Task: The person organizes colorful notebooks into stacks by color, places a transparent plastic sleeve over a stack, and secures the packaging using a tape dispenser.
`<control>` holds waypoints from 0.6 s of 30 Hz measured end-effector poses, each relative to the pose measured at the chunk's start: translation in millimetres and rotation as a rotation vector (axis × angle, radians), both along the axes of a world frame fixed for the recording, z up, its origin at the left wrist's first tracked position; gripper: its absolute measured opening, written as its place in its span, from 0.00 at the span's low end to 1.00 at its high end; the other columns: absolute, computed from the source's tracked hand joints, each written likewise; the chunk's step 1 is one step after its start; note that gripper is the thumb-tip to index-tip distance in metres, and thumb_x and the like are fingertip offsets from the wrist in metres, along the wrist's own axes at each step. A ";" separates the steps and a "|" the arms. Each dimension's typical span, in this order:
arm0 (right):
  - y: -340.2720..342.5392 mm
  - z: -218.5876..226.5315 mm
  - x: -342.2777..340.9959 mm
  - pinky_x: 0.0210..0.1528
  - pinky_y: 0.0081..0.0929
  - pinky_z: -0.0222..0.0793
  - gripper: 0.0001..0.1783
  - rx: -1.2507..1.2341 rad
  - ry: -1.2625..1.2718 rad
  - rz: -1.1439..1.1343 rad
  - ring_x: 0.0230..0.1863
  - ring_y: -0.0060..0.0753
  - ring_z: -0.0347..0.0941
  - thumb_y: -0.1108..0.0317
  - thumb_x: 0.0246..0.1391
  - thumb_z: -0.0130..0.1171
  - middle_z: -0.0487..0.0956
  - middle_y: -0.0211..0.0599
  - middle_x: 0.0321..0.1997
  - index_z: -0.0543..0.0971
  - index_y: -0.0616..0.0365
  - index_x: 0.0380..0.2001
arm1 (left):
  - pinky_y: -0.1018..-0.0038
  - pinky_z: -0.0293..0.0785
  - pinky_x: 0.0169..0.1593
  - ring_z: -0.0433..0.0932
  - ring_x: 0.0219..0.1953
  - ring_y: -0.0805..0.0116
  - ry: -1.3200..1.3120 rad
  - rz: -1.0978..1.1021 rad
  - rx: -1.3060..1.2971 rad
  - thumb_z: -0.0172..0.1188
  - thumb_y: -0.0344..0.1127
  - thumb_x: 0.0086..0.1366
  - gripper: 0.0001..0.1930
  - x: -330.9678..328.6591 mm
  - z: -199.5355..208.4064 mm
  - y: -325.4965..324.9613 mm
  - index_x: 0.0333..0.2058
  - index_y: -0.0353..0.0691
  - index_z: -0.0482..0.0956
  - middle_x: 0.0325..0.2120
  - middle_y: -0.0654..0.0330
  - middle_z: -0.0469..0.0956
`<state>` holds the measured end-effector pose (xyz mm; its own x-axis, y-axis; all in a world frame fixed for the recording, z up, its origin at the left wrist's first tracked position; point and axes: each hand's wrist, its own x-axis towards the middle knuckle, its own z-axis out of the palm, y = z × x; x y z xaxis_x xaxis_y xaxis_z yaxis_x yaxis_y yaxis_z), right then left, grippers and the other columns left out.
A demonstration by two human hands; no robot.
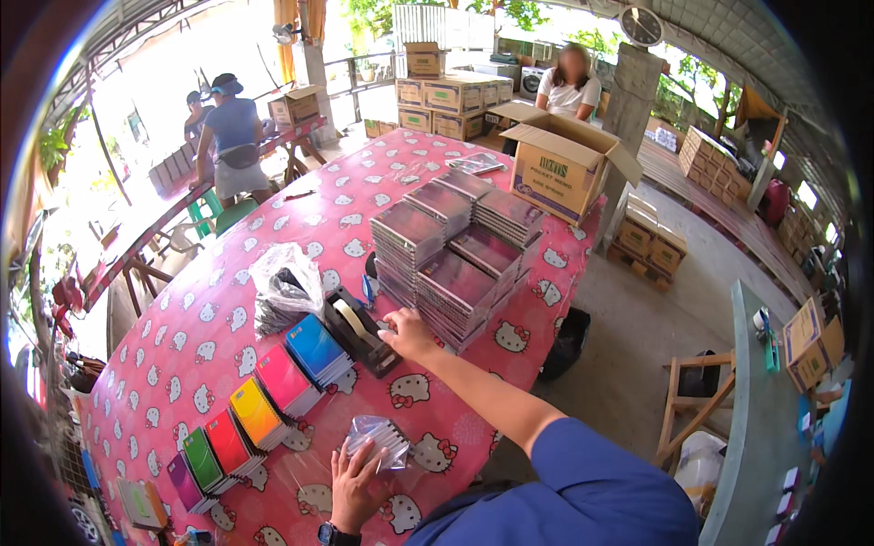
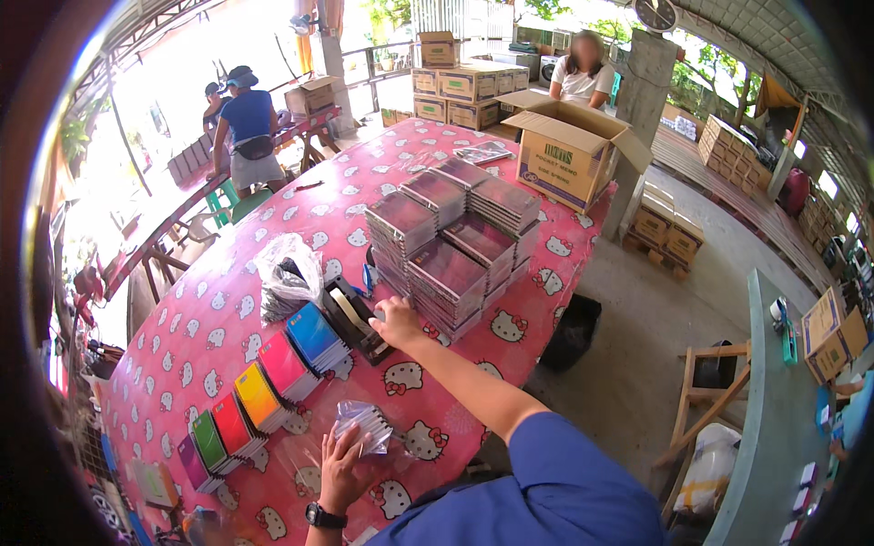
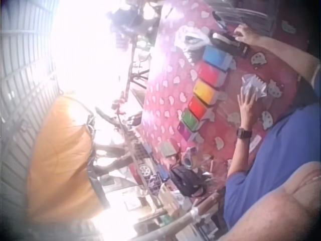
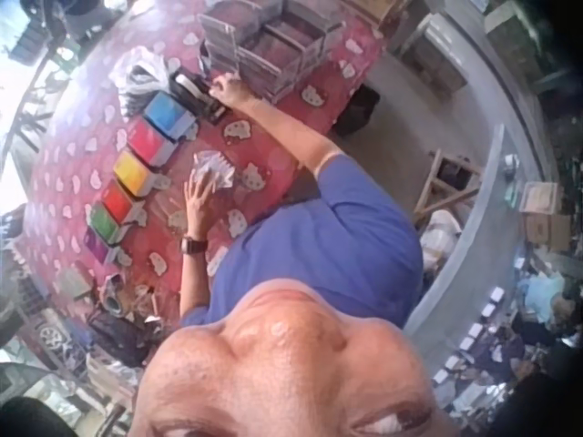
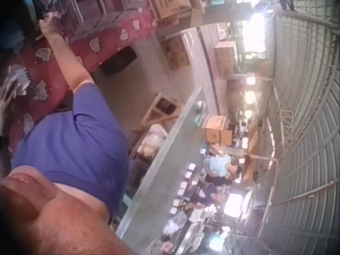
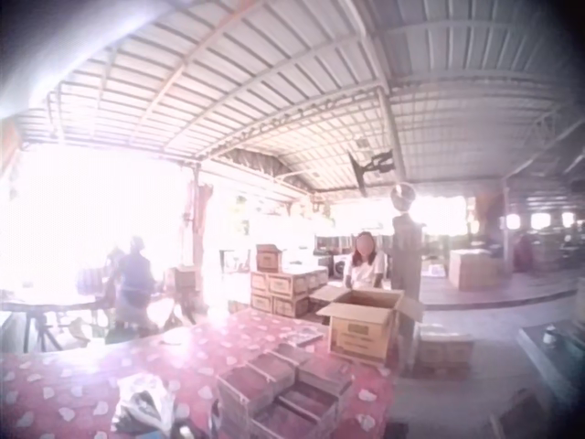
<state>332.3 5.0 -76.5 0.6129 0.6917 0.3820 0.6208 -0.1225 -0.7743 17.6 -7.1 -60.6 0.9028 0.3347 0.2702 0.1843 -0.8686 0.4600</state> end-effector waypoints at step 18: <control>-36.0 -47.9 -10.3 0.24 0.24 0.65 0.11 -0.057 0.570 0.046 0.18 0.24 0.68 0.63 0.48 0.62 0.74 0.33 0.18 0.78 0.61 0.22 | 0.44 0.49 0.61 0.57 0.61 0.53 -0.037 0.034 -0.053 0.64 0.38 0.46 0.30 3.7 5.4 -4.3 0.52 0.55 0.72 0.58 0.66 0.63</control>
<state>322.0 -31.0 -124.4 0.6799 0.7323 -0.0391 0.1124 -0.1567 -0.9812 21.3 -11.5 -55.2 0.8804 0.3795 0.2845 0.1950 -0.8363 0.5124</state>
